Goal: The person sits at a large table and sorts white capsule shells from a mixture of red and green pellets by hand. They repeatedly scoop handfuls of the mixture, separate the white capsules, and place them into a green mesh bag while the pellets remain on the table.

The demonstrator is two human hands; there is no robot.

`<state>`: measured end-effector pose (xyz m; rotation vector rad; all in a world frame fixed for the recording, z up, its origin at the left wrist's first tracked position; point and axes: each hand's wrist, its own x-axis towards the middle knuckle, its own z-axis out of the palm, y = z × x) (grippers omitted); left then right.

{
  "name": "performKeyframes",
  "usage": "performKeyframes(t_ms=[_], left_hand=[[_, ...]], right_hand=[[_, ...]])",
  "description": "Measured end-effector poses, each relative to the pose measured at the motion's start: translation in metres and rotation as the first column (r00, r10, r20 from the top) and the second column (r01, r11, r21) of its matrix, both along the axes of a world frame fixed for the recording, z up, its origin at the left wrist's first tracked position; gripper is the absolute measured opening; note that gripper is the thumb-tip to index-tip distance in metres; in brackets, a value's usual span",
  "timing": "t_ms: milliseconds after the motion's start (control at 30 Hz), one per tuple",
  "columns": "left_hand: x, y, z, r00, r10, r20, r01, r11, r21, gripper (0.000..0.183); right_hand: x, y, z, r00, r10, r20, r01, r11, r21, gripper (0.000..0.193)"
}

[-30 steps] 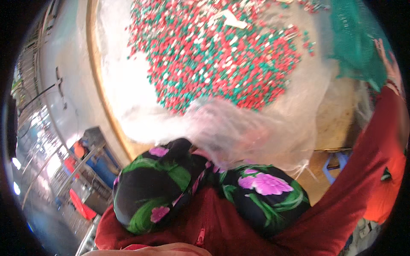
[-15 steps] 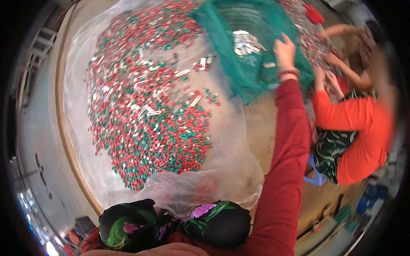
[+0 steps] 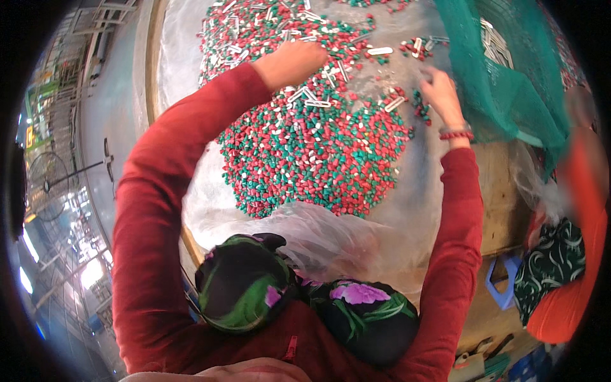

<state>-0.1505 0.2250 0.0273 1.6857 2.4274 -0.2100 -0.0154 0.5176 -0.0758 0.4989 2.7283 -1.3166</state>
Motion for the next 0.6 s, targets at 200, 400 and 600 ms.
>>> performKeyframes(t_ms=[200,400,600], left_hand=[[-0.003,-0.027,-0.071,0.877,0.263,0.402,-0.227,0.964,-0.137,0.029],[0.073,-0.048,-0.108,0.974,0.183,0.134,-0.213,0.941,0.261,0.012],[0.069,-0.056,-0.09,0.765,0.423,0.486,-0.629,0.651,0.425,0.017]], right_hand=[[0.014,-0.051,-0.005,0.871,0.459,-0.175,-0.4,0.869,0.291,0.038],[0.04,-0.078,-0.016,0.87,0.453,-0.194,-0.37,0.861,0.349,0.032],[0.035,-0.085,-0.006,0.897,0.286,-0.337,-0.217,0.949,0.229,0.013]])
